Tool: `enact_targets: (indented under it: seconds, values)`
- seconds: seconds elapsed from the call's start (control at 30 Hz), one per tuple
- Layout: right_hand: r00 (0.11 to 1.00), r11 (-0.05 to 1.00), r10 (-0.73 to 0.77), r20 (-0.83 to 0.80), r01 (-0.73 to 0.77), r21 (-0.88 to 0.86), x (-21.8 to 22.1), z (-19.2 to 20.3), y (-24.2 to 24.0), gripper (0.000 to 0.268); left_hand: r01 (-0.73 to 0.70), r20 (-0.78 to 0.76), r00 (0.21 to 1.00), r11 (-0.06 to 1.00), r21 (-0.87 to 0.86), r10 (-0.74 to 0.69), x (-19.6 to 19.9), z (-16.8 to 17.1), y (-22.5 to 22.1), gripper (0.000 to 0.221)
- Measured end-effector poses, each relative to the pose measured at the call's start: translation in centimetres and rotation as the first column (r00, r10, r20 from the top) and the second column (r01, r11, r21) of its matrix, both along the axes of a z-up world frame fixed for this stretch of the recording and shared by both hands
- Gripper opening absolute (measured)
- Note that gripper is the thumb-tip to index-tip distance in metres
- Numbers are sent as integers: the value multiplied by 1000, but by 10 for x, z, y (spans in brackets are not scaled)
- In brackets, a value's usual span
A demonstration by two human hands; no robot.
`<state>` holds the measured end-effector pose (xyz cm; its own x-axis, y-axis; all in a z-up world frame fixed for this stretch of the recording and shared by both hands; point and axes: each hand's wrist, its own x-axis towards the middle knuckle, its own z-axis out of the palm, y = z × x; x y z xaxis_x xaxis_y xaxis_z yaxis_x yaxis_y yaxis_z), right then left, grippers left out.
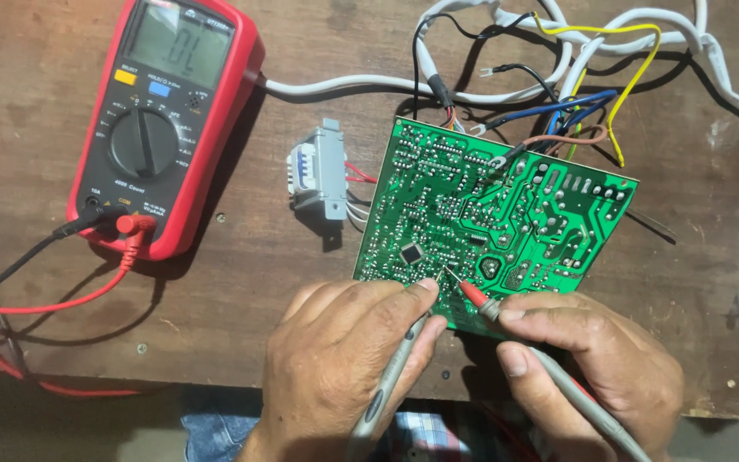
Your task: Testing electrical components on a circuit board using a digital multimeter probes to check for continuity or voltage.
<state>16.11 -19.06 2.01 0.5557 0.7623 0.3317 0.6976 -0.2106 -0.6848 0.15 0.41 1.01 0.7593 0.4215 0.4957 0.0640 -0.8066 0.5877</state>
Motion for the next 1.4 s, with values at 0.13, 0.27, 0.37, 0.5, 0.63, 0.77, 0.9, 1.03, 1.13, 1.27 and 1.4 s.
enact_targets:
  seconds: [0.13,0.27,0.37,0.5,0.63,0.77,0.9,1.03,1.13,1.27,1.4]
  values:
    - [1000,1000,7,23,-8,16,0,-2,2,19,-11,-3,1000,1000,17,11,1,1,-1,28]
    - [999,999,-34,17,34,18,-5,4,6,17,-71,-20,997,997,21,71,3,-1,-5,25]
    - [999,999,-47,-5,47,24,-7,5,7,17,-88,-18,996,996,32,88,4,-2,-6,27]
    - [999,998,-53,14,53,20,-7,6,8,16,-89,-17,996,995,33,89,4,1,-5,29]
    - [997,998,-61,37,60,36,-3,-3,1,15,-99,-1,995,991,94,100,6,-3,-7,25]
    - [995,994,-60,75,66,-82,33,-61,-32,36,-110,47,993,991,69,107,7,-8,-5,21]
    - [998,996,2,62,4,-90,58,-114,-54,55,-131,56,990,991,-10,131,9,-17,-10,26]
    - [771,653,513,-377,-636,-412,146,-202,-78,32,-152,78,985,988,-7,152,10,-18,-9,26]
    - [951,884,290,-105,-308,-351,146,-230,-111,75,-122,63,990,992,-24,124,9,-15,-8,26]
    - [937,784,270,-223,-349,-513,154,-243,-117,63,-126,81,989,992,3,126,9,-17,-8,24]
    - [966,903,255,-47,-255,-346,135,-215,-109,68,-129,90,988,991,20,127,9,-20,-7,23]
